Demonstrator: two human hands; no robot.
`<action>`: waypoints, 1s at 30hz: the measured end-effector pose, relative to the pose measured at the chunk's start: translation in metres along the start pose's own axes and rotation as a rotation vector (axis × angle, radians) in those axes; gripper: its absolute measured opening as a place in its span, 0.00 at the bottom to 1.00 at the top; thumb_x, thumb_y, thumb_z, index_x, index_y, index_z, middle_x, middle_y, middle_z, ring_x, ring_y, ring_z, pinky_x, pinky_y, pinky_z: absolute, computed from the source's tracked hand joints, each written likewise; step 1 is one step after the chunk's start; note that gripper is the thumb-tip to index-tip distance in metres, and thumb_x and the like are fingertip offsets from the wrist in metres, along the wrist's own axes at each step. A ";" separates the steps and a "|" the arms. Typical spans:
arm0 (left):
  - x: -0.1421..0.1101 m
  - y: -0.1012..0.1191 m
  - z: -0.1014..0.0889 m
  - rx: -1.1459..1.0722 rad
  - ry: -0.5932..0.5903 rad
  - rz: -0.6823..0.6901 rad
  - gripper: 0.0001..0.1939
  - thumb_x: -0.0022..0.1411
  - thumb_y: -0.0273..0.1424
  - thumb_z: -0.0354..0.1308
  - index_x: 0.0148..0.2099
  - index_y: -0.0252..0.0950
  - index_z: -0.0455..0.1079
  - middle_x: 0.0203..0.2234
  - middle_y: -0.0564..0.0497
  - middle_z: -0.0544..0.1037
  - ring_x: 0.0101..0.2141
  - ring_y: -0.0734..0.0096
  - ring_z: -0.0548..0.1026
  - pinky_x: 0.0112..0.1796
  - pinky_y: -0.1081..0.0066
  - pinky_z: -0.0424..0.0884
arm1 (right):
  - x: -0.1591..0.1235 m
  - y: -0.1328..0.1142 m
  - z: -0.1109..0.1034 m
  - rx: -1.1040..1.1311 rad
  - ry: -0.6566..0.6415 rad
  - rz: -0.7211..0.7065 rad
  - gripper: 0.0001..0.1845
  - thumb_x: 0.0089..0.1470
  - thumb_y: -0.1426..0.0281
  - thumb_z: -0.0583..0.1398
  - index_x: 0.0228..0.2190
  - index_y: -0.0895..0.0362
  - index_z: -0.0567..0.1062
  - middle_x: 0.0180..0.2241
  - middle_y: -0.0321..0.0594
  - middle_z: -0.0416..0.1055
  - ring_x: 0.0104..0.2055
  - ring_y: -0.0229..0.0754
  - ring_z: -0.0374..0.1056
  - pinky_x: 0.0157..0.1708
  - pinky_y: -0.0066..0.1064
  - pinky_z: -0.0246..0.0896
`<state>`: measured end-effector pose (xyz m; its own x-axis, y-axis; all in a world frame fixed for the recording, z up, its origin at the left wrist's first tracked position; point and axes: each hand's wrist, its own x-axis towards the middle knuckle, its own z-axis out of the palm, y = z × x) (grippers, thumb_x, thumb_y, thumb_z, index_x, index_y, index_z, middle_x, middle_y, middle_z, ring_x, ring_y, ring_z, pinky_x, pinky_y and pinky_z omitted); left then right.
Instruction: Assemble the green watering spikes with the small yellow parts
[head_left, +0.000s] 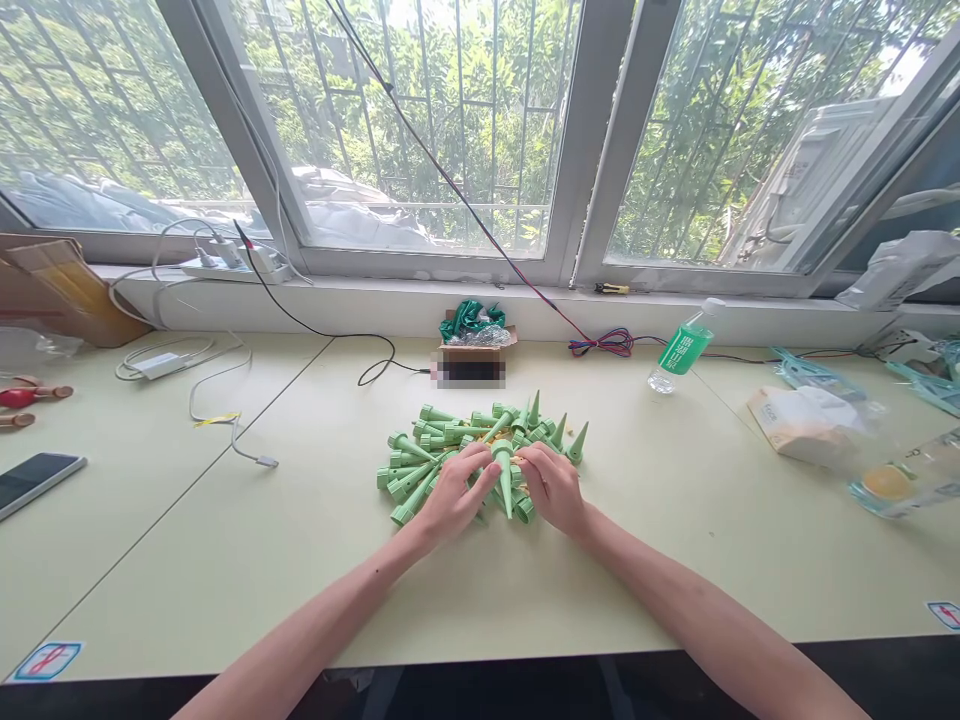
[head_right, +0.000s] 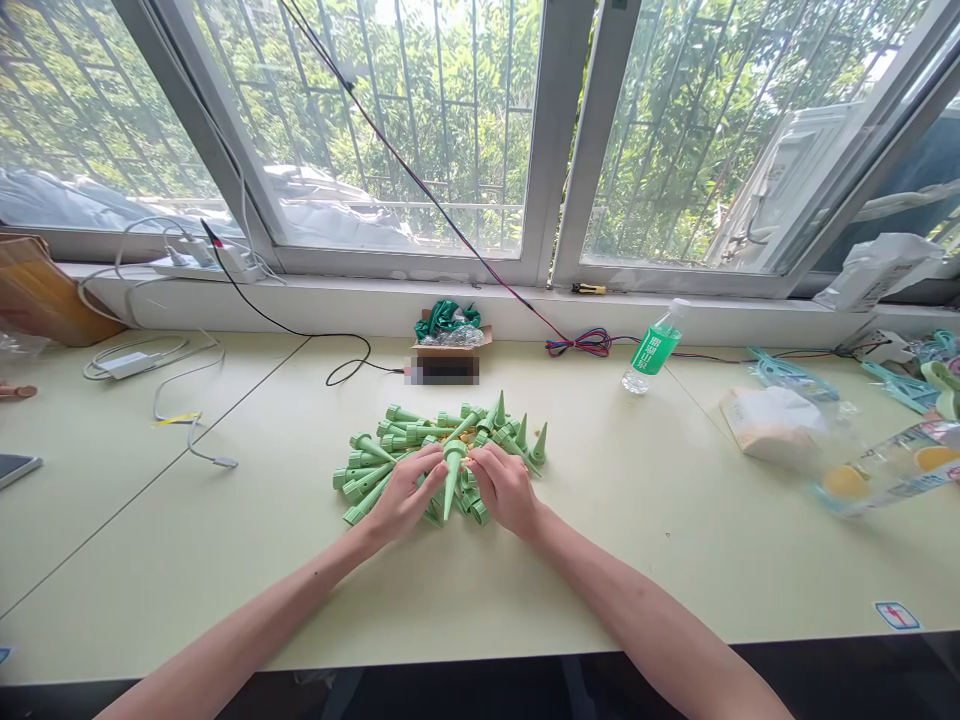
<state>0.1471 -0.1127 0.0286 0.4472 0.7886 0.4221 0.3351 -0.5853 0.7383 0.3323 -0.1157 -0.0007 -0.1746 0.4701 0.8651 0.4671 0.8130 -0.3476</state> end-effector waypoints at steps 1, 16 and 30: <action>0.000 0.001 -0.001 -0.007 -0.009 -0.003 0.22 0.72 0.42 0.44 0.28 0.35 0.61 0.27 0.51 0.64 0.30 0.71 0.63 0.32 0.70 0.61 | 0.000 0.000 0.000 -0.001 -0.003 0.004 0.08 0.66 0.76 0.51 0.38 0.56 0.69 0.26 0.35 0.64 0.23 0.34 0.58 0.22 0.25 0.53; -0.003 -0.008 -0.001 0.061 0.024 0.187 0.16 0.67 0.32 0.57 0.56 0.40 0.68 0.43 0.46 0.72 0.38 0.69 0.71 0.41 0.67 0.71 | -0.002 0.001 0.000 -0.006 -0.019 0.019 0.11 0.66 0.76 0.51 0.30 0.56 0.65 0.22 0.32 0.59 0.21 0.32 0.52 0.21 0.25 0.47; -0.002 -0.004 0.005 0.080 0.116 0.129 0.12 0.70 0.36 0.51 0.36 0.36 0.69 0.28 0.52 0.70 0.30 0.72 0.69 0.33 0.72 0.67 | -0.006 0.000 0.007 0.081 0.196 0.133 0.08 0.67 0.74 0.50 0.35 0.55 0.66 0.22 0.31 0.60 0.21 0.33 0.57 0.22 0.26 0.56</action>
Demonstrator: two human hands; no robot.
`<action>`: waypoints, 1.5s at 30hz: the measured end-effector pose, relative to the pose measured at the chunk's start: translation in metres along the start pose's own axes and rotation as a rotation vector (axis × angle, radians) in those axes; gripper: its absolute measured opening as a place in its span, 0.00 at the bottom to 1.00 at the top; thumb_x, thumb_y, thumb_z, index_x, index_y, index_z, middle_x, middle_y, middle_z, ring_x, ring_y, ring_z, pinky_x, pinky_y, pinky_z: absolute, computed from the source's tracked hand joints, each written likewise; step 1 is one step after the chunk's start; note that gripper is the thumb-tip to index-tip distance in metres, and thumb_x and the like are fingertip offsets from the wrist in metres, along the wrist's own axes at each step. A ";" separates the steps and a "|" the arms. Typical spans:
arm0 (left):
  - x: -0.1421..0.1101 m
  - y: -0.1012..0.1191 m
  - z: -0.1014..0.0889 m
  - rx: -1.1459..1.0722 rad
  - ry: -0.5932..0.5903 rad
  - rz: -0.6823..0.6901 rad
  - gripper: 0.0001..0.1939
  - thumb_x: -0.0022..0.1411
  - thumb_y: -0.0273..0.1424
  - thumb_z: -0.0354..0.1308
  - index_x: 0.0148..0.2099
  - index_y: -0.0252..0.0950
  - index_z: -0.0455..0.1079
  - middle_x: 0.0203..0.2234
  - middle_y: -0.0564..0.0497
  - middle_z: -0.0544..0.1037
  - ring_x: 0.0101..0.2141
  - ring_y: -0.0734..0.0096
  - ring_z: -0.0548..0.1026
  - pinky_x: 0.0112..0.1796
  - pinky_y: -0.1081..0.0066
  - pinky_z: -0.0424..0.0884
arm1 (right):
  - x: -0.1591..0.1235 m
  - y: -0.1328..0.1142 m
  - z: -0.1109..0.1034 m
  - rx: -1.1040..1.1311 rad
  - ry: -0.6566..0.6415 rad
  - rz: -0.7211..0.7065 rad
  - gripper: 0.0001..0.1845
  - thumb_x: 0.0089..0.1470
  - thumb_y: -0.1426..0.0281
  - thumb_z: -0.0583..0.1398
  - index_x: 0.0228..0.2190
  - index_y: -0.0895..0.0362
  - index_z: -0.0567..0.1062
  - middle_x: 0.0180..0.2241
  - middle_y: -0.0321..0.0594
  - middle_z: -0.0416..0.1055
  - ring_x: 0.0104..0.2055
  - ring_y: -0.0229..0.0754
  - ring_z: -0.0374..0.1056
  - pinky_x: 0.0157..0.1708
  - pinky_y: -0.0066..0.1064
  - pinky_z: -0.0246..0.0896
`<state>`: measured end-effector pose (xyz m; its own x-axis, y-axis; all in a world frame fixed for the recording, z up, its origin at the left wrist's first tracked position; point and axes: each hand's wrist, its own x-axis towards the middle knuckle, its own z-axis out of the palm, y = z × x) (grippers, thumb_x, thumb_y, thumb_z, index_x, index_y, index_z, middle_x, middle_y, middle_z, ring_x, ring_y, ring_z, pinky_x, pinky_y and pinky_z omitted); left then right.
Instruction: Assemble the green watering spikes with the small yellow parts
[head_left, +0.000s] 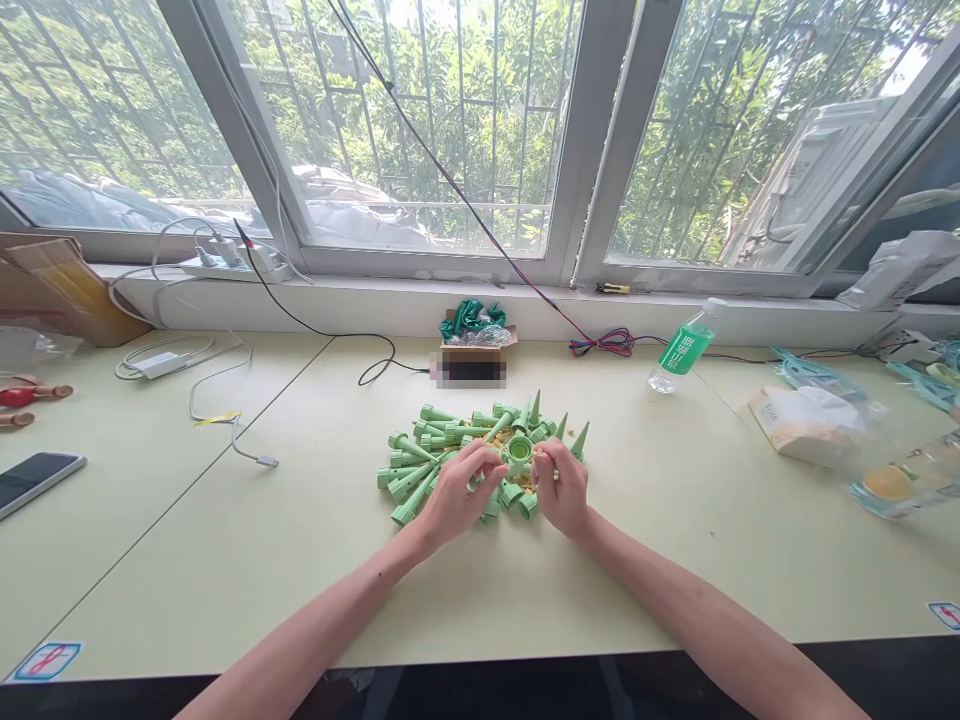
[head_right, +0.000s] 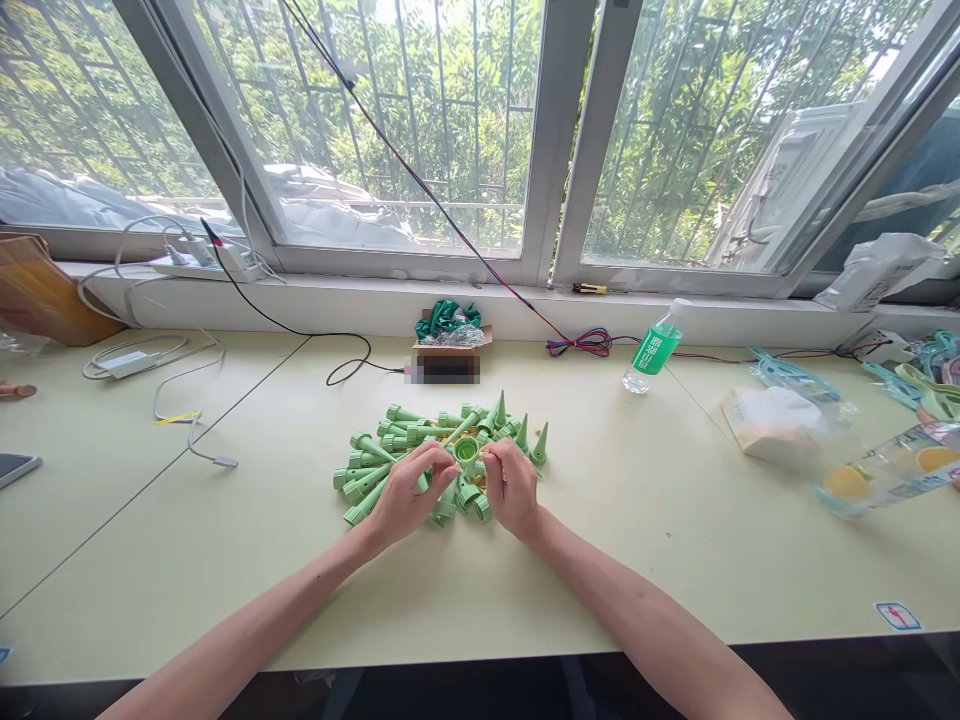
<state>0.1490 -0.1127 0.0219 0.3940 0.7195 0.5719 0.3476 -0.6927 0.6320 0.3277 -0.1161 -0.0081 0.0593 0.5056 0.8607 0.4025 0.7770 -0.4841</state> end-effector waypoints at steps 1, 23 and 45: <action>0.000 0.000 0.000 -0.035 -0.018 -0.005 0.16 0.72 0.37 0.49 0.34 0.35 0.70 0.27 0.51 0.70 0.28 0.73 0.68 0.31 0.72 0.67 | 0.000 0.000 0.000 -0.001 0.009 -0.007 0.08 0.66 0.74 0.50 0.36 0.55 0.67 0.22 0.31 0.61 0.21 0.33 0.58 0.22 0.26 0.56; 0.006 0.007 -0.010 -0.486 -0.242 -0.320 0.31 0.68 0.54 0.43 0.42 0.32 0.73 0.33 0.46 0.71 0.21 0.79 0.58 0.20 0.75 0.58 | 0.005 -0.003 -0.004 -0.012 -0.181 -0.133 0.10 0.66 0.74 0.50 0.41 0.54 0.71 0.29 0.39 0.70 0.25 0.36 0.63 0.24 0.27 0.59; -0.004 -0.009 0.002 0.029 -0.017 0.048 0.19 0.71 0.31 0.51 0.62 0.46 0.64 0.49 0.45 0.69 0.26 0.81 0.69 0.29 0.74 0.71 | 0.006 0.000 -0.001 -0.116 -0.110 -0.046 0.10 0.67 0.73 0.51 0.35 0.56 0.71 0.25 0.35 0.68 0.23 0.33 0.61 0.23 0.25 0.57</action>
<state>0.1460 -0.1095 0.0126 0.4253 0.6848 0.5917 0.3522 -0.7275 0.5888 0.3291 -0.1138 -0.0031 -0.0595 0.5137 0.8559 0.5056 0.7548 -0.4179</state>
